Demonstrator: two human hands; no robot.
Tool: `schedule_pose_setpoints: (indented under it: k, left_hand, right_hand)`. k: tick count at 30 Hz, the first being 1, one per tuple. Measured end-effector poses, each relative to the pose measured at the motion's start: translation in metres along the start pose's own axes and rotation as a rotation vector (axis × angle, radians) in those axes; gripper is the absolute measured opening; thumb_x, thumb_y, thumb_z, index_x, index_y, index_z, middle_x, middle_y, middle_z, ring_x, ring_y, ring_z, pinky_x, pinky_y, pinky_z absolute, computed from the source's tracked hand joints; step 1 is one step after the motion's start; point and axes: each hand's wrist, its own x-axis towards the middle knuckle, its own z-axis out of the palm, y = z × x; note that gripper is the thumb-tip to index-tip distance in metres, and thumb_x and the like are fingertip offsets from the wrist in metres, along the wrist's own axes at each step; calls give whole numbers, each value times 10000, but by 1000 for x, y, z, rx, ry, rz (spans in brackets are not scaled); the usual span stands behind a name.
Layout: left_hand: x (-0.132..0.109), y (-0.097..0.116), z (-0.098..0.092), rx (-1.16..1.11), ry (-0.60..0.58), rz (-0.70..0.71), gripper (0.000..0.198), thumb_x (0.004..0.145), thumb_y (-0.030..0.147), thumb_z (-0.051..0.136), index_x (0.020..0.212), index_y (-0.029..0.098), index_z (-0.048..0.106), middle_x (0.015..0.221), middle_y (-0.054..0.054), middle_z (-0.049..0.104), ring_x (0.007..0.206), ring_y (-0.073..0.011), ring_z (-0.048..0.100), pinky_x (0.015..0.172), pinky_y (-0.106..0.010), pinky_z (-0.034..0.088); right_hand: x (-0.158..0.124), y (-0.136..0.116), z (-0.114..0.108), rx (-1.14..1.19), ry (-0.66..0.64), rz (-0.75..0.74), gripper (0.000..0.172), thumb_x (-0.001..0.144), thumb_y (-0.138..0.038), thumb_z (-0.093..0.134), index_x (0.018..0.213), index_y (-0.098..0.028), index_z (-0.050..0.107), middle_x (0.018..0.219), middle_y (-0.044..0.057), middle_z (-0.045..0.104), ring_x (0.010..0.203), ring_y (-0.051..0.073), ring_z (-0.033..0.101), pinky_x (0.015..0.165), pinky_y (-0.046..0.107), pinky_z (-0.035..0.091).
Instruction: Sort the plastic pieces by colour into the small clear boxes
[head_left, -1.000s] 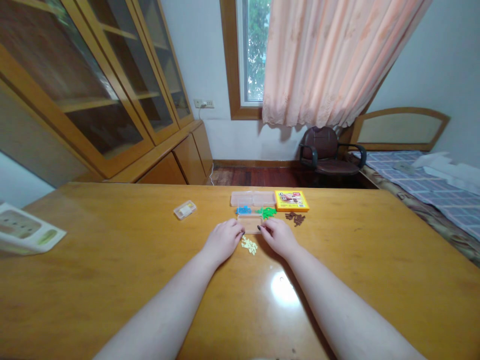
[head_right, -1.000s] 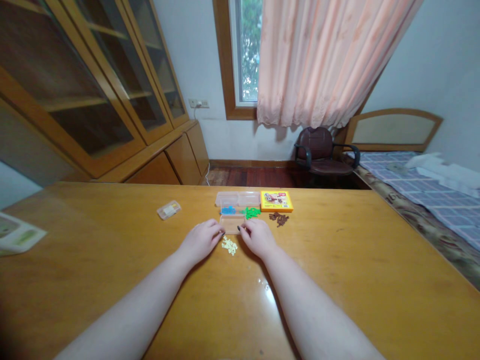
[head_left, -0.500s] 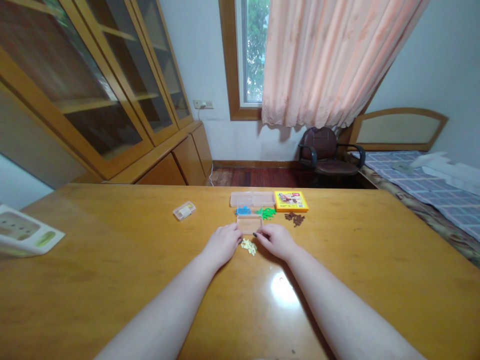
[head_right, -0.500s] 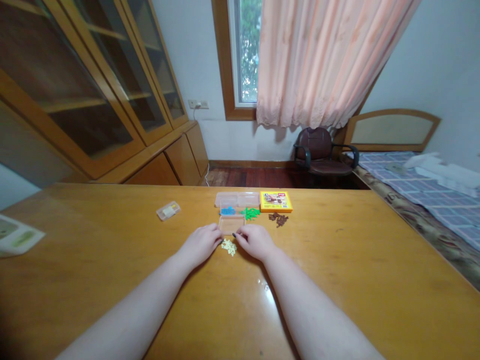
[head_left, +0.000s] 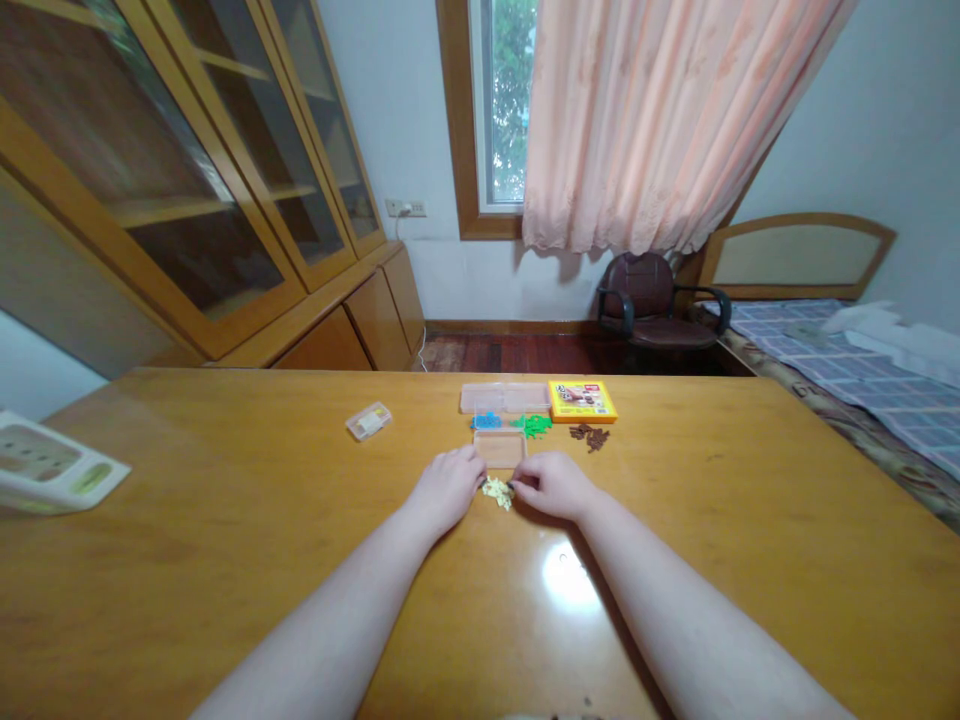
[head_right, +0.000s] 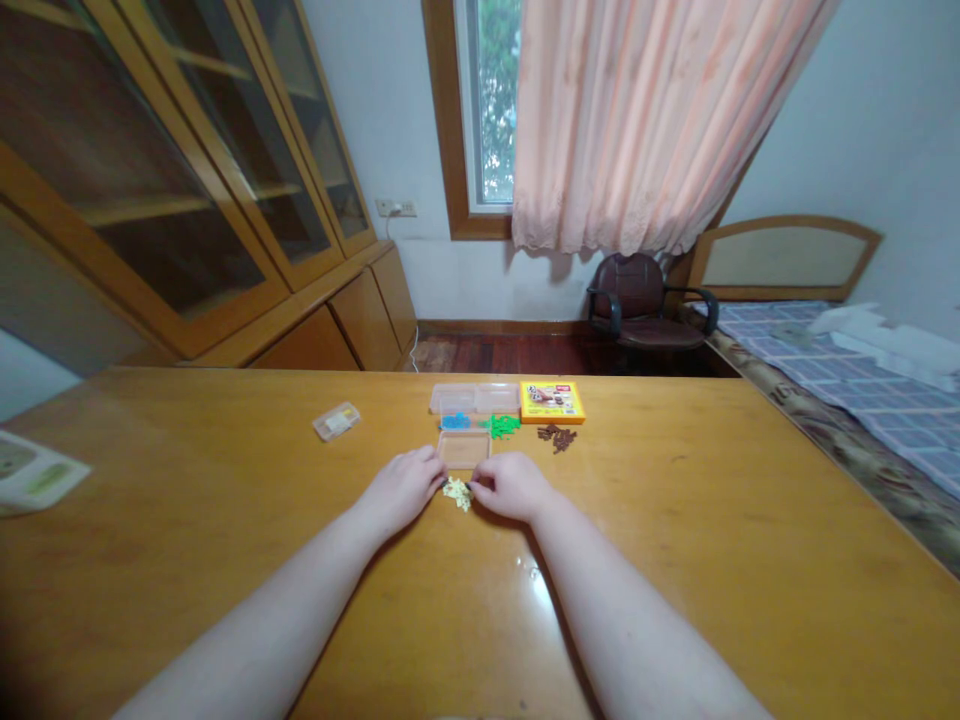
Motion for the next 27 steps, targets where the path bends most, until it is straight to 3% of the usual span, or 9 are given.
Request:
schedule_pose_setpoints:
  k: [8,13,17,22,27]
  left_hand:
    - [2,-3,-1,-105,202,-24,162,894,260,463,903,204,615,931,-37,595,870,-176,548,793,-303,419]
    - [8,-10,6,-170,242,-74,204,902,268,450,1020,212,608,986,-48,600,917,-170,556,831,-291,422]
    - [5,-6,2,-141,176,-67,202,909,283,433,973,211,610,952,-44,605,896,-171,567,817,-289,429]
    - [-4,7,-9,-10,-10,-26,163,882,273,464,870,199,608,892,-49,612,841,-202,588,742,-321,449]
    - [-10,16,-11,29,-137,-61,157,869,273,477,920,178,591,926,-80,607,862,-230,599,735,-342,458]
  right_hand:
    - [-2,-6,-8,-13,-114,15,84,716,-247,574,759,-193,622,648,-3,643,578,112,548,548,202,333]
    - [-2,-7,-7,-55,-122,31,122,716,-250,565,805,-192,624,678,10,653,599,122,558,555,204,335]
    - [-2,-6,-6,-83,-116,23,112,734,-252,546,776,-197,634,674,10,659,603,125,561,563,208,338]
    - [-1,-5,-5,-108,-106,-3,124,748,-250,531,762,-201,644,699,15,675,617,130,569,575,217,343]
    - [-1,-5,-4,-95,-112,-7,132,751,-247,528,764,-199,650,709,20,679,617,129,568,572,215,344]
